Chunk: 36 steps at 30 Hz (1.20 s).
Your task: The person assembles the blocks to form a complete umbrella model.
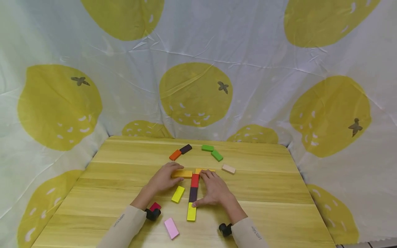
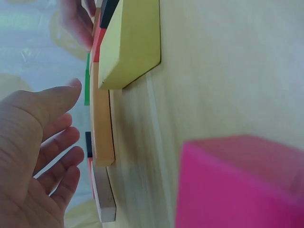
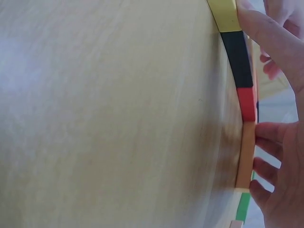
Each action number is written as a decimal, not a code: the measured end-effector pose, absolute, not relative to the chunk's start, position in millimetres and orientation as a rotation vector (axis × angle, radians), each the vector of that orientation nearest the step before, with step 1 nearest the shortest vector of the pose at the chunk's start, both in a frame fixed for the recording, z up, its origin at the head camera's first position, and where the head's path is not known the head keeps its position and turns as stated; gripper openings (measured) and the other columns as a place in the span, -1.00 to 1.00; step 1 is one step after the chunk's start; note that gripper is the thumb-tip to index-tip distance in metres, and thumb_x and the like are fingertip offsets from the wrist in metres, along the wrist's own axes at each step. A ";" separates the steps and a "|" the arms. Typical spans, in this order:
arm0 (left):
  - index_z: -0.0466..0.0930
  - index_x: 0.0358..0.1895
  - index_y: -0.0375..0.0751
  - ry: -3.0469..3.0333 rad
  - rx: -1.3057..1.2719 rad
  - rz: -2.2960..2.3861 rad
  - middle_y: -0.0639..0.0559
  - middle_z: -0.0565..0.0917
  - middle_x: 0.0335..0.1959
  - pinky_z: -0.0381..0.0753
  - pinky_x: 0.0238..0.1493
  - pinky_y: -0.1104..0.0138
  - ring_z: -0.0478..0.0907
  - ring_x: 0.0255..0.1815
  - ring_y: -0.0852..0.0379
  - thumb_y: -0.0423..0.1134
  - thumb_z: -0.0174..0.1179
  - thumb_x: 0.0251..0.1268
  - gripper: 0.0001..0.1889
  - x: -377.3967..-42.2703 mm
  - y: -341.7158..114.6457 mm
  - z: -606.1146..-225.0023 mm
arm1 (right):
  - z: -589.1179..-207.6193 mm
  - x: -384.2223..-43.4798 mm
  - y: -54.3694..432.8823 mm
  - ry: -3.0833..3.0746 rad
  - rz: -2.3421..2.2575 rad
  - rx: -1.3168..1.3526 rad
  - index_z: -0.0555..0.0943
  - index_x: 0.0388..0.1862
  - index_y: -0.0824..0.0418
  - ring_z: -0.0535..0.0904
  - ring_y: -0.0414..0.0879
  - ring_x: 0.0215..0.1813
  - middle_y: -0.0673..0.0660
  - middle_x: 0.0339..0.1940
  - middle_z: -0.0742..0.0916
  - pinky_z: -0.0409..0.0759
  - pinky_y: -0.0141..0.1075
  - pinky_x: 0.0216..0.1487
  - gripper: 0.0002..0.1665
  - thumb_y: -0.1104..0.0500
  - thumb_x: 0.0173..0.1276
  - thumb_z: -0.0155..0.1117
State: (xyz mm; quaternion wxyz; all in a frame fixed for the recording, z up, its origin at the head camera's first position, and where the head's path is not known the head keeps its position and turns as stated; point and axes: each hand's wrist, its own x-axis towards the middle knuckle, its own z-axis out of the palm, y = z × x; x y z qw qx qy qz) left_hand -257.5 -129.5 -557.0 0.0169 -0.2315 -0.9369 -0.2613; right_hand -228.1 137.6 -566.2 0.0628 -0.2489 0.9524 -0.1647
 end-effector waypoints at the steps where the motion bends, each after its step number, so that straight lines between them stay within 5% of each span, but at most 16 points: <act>1: 0.65 0.27 -0.14 -2.919 -0.725 -0.804 -0.07 0.63 0.24 0.49 0.42 0.01 0.52 0.31 -0.09 0.00 0.40 0.34 -0.49 -259.5 -130.0 -557.6 | -566.0 -228.0 137.7 2.876 -0.499 -0.750 0.26 0.63 0.12 0.29 0.15 0.59 0.07 0.62 0.35 0.36 0.12 0.53 0.56 -0.75 -0.23 0.38; 10: 0.74 0.10 -0.17 -2.935 -0.782 -0.798 0.01 0.70 -0.01 0.58 0.27 0.05 0.60 0.07 0.00 -0.09 0.45 0.30 -0.62 -269.7 -131.8 -560.5 | -565.4 -229.0 135.9 2.870 -0.519 -0.765 0.28 0.62 0.13 0.32 0.15 0.56 0.08 0.60 0.37 0.38 0.12 0.51 0.55 -0.74 -0.23 0.38; 36: 0.75 0.05 -0.24 -2.923 -0.784 -0.802 -0.10 0.70 -0.02 0.61 0.24 0.04 0.64 0.04 -0.08 -0.21 0.44 0.29 -0.69 -284.7 -134.2 -559.6 | -568.3 -230.5 138.5 2.879 -0.511 -0.772 0.25 0.64 0.09 0.32 0.11 0.56 0.05 0.61 0.35 0.38 0.09 0.51 0.57 -0.75 -0.24 0.38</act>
